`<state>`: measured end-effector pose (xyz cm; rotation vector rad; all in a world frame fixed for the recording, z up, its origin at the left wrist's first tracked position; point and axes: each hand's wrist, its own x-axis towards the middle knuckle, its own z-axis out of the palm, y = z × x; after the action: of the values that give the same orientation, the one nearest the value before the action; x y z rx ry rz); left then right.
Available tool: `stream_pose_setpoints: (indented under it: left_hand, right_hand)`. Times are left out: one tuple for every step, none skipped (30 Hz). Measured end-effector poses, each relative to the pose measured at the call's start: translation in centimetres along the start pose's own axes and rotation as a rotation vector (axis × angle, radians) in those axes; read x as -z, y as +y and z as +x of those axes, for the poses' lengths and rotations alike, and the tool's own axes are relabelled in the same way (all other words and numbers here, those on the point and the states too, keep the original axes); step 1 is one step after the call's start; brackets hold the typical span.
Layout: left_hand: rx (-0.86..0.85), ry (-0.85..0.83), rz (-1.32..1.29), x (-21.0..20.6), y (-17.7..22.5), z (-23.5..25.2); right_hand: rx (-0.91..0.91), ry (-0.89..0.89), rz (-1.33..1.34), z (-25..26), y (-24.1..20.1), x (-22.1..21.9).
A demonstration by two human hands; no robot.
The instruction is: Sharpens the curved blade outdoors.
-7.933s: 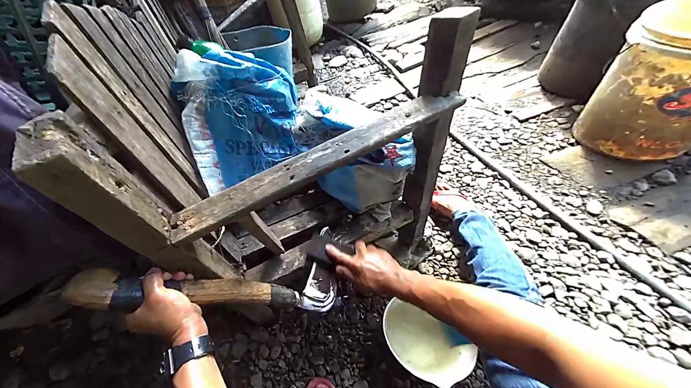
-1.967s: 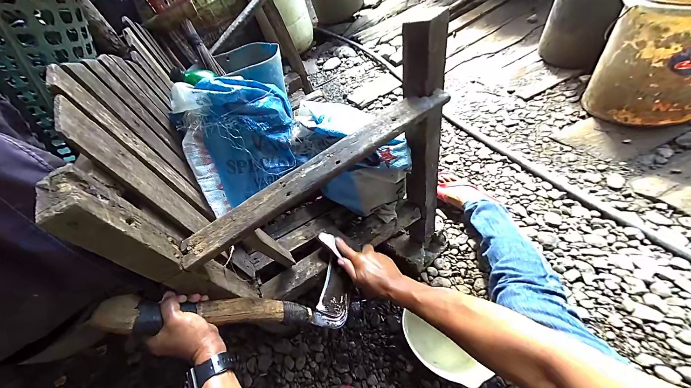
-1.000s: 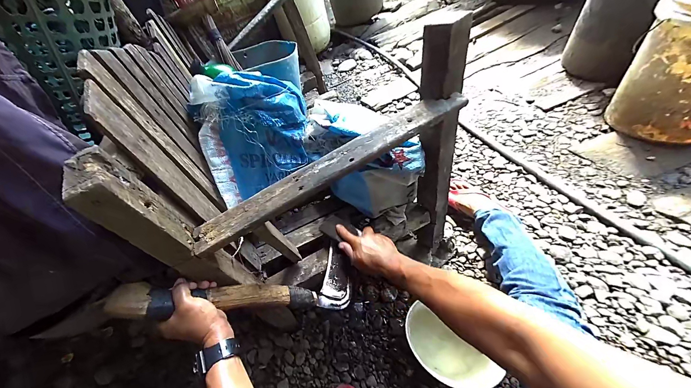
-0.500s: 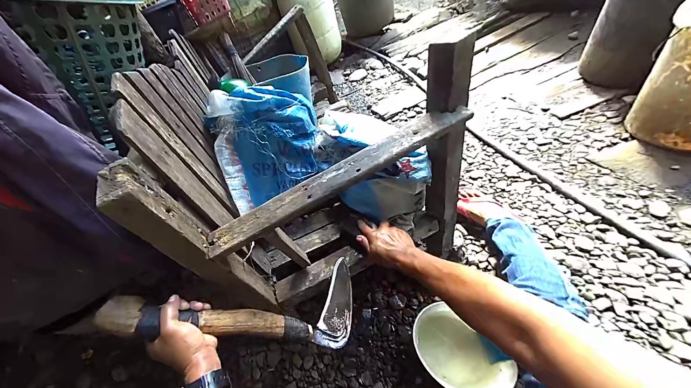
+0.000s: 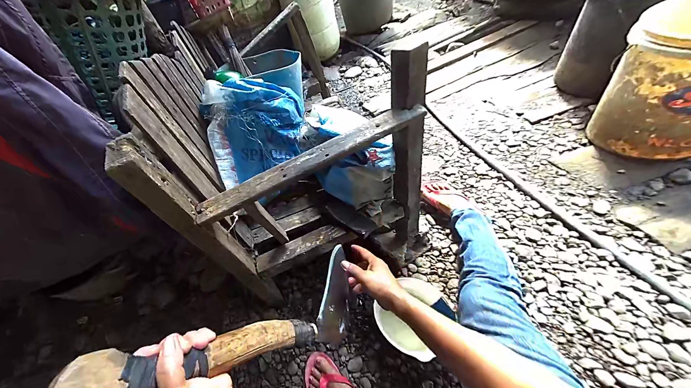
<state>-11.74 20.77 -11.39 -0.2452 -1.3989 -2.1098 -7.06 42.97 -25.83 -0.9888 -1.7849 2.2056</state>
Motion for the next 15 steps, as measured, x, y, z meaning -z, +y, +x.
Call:
stream_pose_setpoints:
  left_hand:
    - [-0.002, -0.023, -0.033, 0.2, 0.2, -0.9]
    - [0.003, -0.046, -0.064, 0.4, 0.4, -1.8]
    - [0.008, -0.067, -0.099, 0.6, 0.5, -2.6]
    - [0.010, -0.087, -0.136, 0.7, 0.5, -3.3]
    - [0.006, -0.117, -0.172, 1.0, 0.4, -3.9]
    - [0.000, -0.147, -0.209, 1.1, 0.3, -4.3]
    - [-0.008, -0.176, -0.233, 1.3, 0.1, -4.5]
    - [-0.014, -0.204, -0.255, 1.4, 0.0, -4.7]
    - [-0.020, -0.224, -0.271, 1.5, -0.2, -4.7]
    - [-0.020, -0.238, -0.285, 1.7, -0.4, -4.6]
    - [-0.019, -0.246, -0.290, 1.7, -0.6, -4.6]
    - [-0.018, -0.247, -0.289, 1.8, -0.7, -4.5]
    - [-0.014, -0.245, -0.286, 1.9, -0.7, -4.4]
    - [-0.011, -0.244, -0.287, 2.0, -0.8, -4.4]
    - [-0.006, -0.243, -0.296, 2.1, -0.8, -4.4]
  right_hand:
    - [0.035, 0.036, -0.029, -0.5, 0.1, -0.1]
    - [0.060, 0.055, -0.082, -0.9, -0.1, 0.2]
    - [0.073, 0.074, -0.146, -1.2, -0.4, 0.4]
    - [0.068, 0.103, -0.202, -1.4, -0.7, 0.5]
    - [0.049, 0.132, -0.258, -1.5, -0.9, 0.6]
    - [0.027, 0.155, -0.308, -1.7, -1.1, 0.7]
    - [0.013, 0.171, -0.340, -1.7, -1.1, 0.7]
    - [0.003, 0.178, -0.358, -1.8, -1.1, 0.7]
    - [-0.006, 0.176, -0.370, -1.9, -1.0, 0.8]
    - [-0.015, 0.170, -0.379, -2.0, -0.9, 0.8]
    - [-0.022, 0.163, -0.386, -2.1, -0.9, 1.0]
    - [-0.029, 0.155, -0.395, -2.2, -0.9, 1.1]
    - [-0.030, 0.149, -0.398, -2.3, -0.9, 1.2]
    - [-0.025, 0.144, -0.397, -2.4, -0.8, 1.3]
    - [-0.017, 0.137, -0.392, -2.4, -0.7, 1.4]
